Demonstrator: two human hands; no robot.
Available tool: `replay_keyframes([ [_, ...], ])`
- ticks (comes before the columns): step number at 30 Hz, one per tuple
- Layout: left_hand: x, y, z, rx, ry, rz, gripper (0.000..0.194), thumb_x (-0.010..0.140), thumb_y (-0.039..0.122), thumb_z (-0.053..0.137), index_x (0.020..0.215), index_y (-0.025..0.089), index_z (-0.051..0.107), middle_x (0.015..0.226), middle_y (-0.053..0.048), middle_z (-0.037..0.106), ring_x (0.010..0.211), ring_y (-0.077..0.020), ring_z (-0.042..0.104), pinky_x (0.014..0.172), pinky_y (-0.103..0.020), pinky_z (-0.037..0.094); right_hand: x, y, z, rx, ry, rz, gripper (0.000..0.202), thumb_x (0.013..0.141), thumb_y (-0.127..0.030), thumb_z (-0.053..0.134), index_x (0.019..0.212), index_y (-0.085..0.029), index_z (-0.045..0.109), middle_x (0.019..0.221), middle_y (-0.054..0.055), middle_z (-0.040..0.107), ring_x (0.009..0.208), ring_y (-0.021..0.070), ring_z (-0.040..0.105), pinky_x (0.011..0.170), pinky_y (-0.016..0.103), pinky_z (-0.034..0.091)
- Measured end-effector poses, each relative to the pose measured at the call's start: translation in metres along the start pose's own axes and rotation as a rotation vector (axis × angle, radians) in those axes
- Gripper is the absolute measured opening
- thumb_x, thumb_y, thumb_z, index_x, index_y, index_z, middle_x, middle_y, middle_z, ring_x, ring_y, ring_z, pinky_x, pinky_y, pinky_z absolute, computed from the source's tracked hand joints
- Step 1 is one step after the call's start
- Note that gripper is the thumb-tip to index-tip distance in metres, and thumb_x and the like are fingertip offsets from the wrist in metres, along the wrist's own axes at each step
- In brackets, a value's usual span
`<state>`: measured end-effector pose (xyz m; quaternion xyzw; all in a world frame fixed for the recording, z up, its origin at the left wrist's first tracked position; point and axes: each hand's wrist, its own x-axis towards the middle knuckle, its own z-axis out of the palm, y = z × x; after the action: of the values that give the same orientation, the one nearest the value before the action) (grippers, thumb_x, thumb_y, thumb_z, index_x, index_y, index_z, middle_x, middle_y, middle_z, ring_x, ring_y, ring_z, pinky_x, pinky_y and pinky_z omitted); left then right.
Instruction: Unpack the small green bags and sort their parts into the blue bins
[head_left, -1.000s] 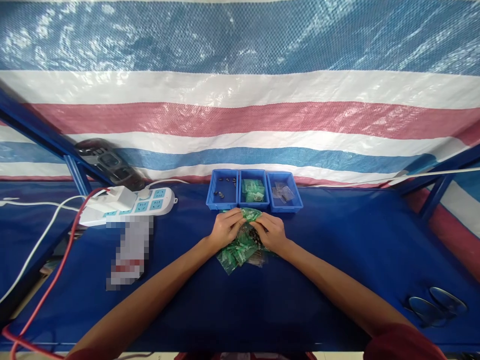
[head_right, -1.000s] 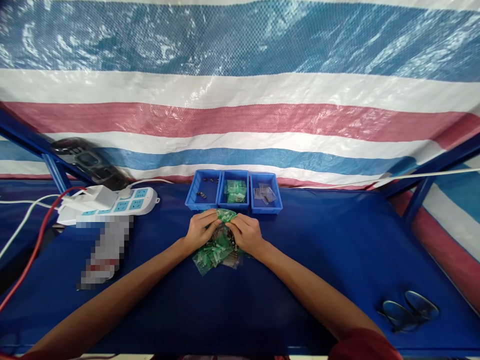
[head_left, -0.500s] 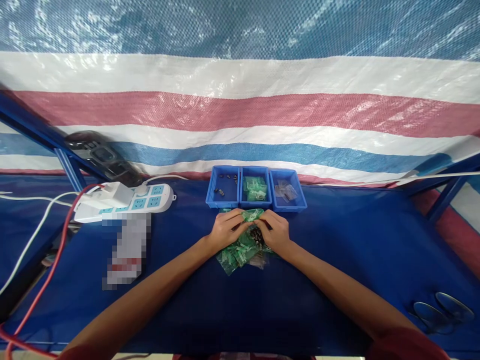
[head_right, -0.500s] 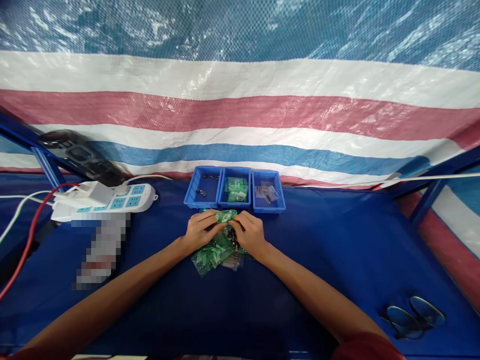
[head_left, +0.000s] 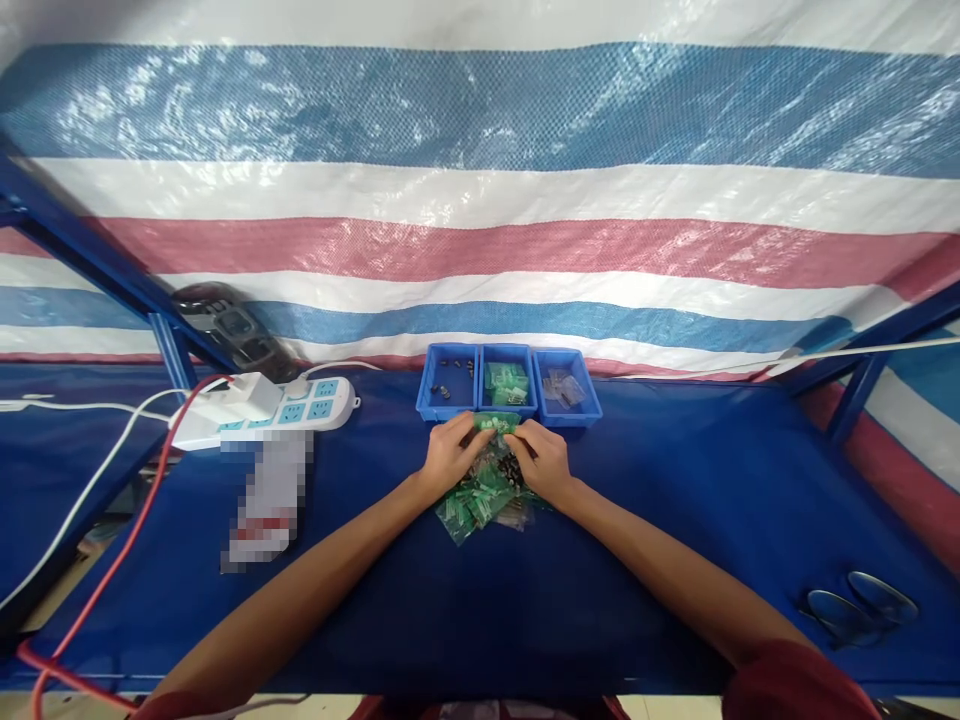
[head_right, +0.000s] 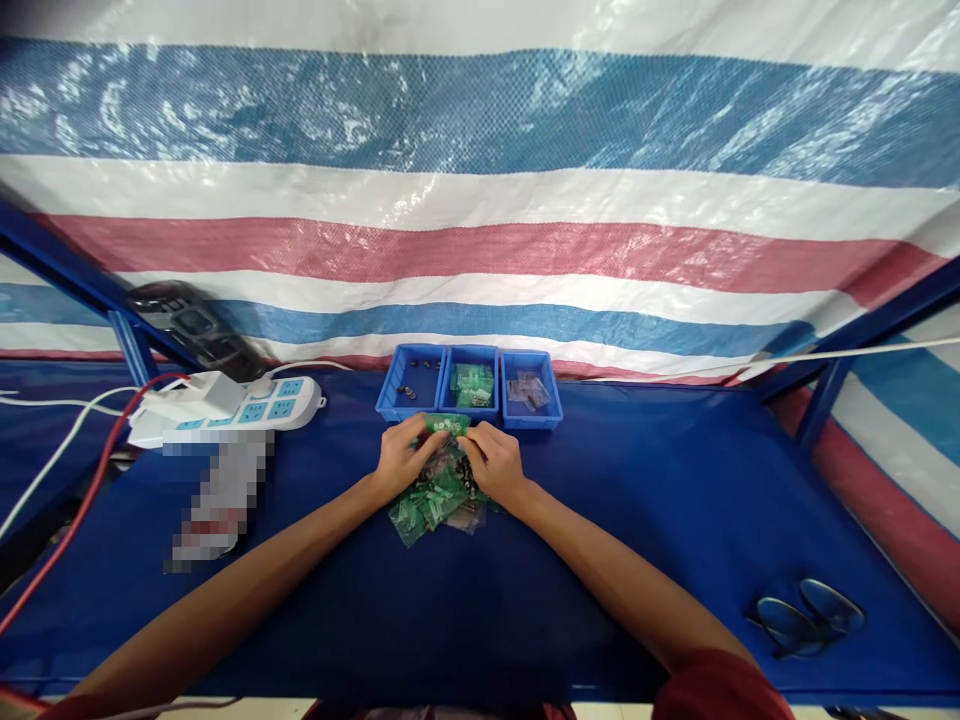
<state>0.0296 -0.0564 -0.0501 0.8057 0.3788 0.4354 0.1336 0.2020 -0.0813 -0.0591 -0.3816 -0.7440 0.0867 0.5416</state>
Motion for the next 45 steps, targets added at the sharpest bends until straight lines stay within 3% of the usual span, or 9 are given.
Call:
replay_keyframes([
  [5,0.0002,0.0013,-0.0007,0.060,-0.011,-0.035,0.026,0.089,0.031,0.050,0.071,0.014,0.058,0.057,0.001,0.052,0.052,-0.0102,0.048,0.052,-0.022,0.037,-0.0008,0.0002,0.0007,-0.014,0.009,-0.013,0.016,0.091,-0.022,0.047,0.078,-0.017,0.055,0.060,0.000,0.044,0.050,0.0114,0.041,0.048,0.025,0.035],
  [10,-0.0001,0.0039,-0.0068,-0.051,-0.052,0.085,0.021,0.090,0.027,0.046,0.102,0.016,0.059,0.092,-0.008,0.064,0.076,-0.0146,0.060,0.065,-0.025,0.047,0.0012,-0.0032,-0.0017,-0.011,0.008,-0.002,0.015,0.091,-0.021,0.047,0.078,-0.017,0.055,0.061,0.000,0.045,0.051,0.0117,0.042,0.049,0.025,0.037],
  [13,-0.0021,0.0033,-0.0067,-0.079,-0.058,0.184,0.025,0.090,0.025,0.047,0.111,0.017,0.057,0.099,-0.010,0.065,0.087,-0.0174,0.062,0.072,-0.027,0.050,0.0019,-0.0041,-0.0031,-0.004,-0.007,-0.008,0.012,0.090,-0.017,0.046,0.084,-0.017,0.057,0.069,0.004,0.052,0.059,0.0136,0.049,0.055,0.026,0.043],
  [20,-0.0023,0.0010,0.0006,0.011,-0.018,0.247,0.013,0.082,0.020,0.057,0.092,0.017,0.064,0.090,-0.006,0.067,0.073,-0.0136,0.063,0.062,-0.023,0.050,0.0000,-0.0002,-0.0055,-0.020,0.103,0.037,0.011,0.088,-0.015,0.050,0.090,-0.016,0.060,0.088,0.009,0.053,0.077,0.0173,0.056,0.065,0.030,0.049],
  [27,0.0017,0.0013,-0.0024,-0.105,-0.040,0.186,0.019,0.082,0.022,0.059,0.100,0.017,0.061,0.087,-0.005,0.069,0.077,-0.0142,0.065,0.068,-0.023,0.052,0.0022,0.0008,-0.0057,0.075,0.015,0.081,0.014,0.089,-0.013,0.046,0.092,-0.017,0.059,0.082,0.007,0.059,0.075,0.0173,0.058,0.068,0.031,0.049],
  [33,0.0010,-0.0008,-0.0001,-0.053,-0.118,0.146,0.012,0.085,0.024,0.056,0.092,0.016,0.063,0.079,-0.004,0.070,0.065,-0.0128,0.065,0.061,-0.022,0.050,0.0018,0.0001,-0.0069,0.035,0.054,0.101,0.015,0.090,-0.017,0.046,0.091,-0.018,0.062,0.084,0.008,0.060,0.078,0.0185,0.059,0.069,0.032,0.050],
  [36,-0.0002,-0.0023,0.0013,-0.017,-0.130,0.176,0.015,0.086,0.024,0.055,0.095,0.016,0.063,0.077,-0.004,0.070,0.063,-0.0129,0.065,0.060,-0.022,0.050,0.0001,0.0009,-0.0062,0.035,0.069,0.094,0.013,0.090,-0.019,0.048,0.093,-0.018,0.061,0.085,0.008,0.059,0.072,0.0173,0.058,0.064,0.031,0.050],
  [41,-0.0020,-0.0031,-0.0010,-0.016,-0.036,0.193,0.016,0.089,0.023,0.051,0.095,0.015,0.064,0.081,-0.005,0.071,0.069,-0.0141,0.067,0.062,-0.021,0.051,0.0007,0.0006,-0.0042,0.111,0.009,0.123,0.025,0.088,-0.027,0.054,0.110,-0.016,0.055,0.085,0.007,0.057,0.055,0.0123,0.049,0.052,0.028,0.046],
  [45,-0.0032,-0.0035,-0.0039,-0.022,-0.007,0.126,0.021,0.091,0.025,0.047,0.100,0.014,0.062,0.073,-0.004,0.068,0.062,-0.0123,0.065,0.057,-0.020,0.048,0.0017,0.0006,-0.0023,0.084,-0.035,0.103,0.014,0.090,-0.027,0.050,0.094,-0.016,0.058,0.083,0.006,0.057,0.057,0.0121,0.049,0.054,0.027,0.045],
])
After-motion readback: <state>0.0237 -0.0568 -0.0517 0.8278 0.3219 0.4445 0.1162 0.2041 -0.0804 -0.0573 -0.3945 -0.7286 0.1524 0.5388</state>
